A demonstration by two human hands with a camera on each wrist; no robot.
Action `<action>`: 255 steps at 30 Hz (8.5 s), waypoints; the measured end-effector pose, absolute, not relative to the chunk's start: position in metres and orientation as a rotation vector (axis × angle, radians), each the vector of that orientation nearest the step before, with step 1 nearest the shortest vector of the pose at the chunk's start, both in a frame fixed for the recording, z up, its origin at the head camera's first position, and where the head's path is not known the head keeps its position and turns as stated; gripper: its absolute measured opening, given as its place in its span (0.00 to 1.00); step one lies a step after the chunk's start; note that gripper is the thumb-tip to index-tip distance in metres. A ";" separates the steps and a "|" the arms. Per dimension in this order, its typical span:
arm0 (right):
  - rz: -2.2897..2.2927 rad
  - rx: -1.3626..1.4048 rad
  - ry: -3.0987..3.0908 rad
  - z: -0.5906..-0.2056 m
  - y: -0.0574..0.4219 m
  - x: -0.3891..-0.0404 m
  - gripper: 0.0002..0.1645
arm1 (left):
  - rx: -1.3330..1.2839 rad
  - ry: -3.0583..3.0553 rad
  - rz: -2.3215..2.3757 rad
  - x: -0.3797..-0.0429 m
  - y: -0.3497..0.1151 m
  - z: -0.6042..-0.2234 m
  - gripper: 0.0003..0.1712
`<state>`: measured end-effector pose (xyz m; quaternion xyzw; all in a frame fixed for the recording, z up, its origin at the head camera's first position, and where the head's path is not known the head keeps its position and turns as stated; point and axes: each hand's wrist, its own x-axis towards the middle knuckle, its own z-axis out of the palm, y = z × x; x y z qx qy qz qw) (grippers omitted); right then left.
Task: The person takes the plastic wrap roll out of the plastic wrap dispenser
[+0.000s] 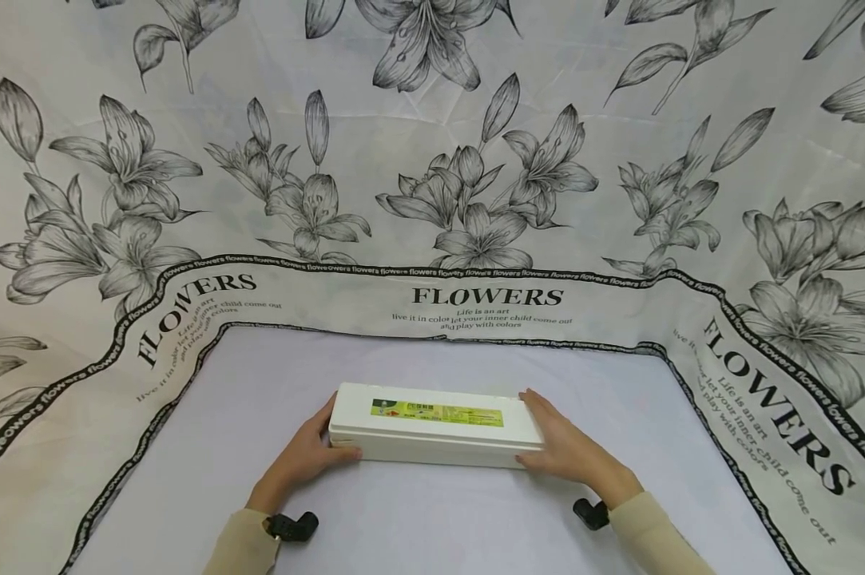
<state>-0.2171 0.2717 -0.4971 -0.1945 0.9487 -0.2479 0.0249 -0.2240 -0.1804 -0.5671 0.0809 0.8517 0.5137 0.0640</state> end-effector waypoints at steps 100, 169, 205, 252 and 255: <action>-0.691 -0.710 2.944 -0.480 0.268 -0.225 0.53 | 0.266 2.559 1.547 -0.226 -0.181 -0.569 0.72; -1.023 -0.590 2.966 -0.493 0.253 -0.228 0.50 | 0.226 2.543 1.581 -0.224 -0.181 -0.565 0.73; -1.147 -0.462 3.024 -0.474 0.264 -0.220 0.50 | 0.232 2.519 1.616 -0.224 -0.181 -0.570 0.70; -1.111 0.189 3.167 -0.473 0.387 -0.156 0.57 | 0.286 2.535 1.598 -0.226 -0.183 -0.572 0.69; -1.106 0.229 3.166 -0.475 0.392 -0.154 0.57 | 0.291 2.528 1.608 -0.226 -0.183 -0.572 0.69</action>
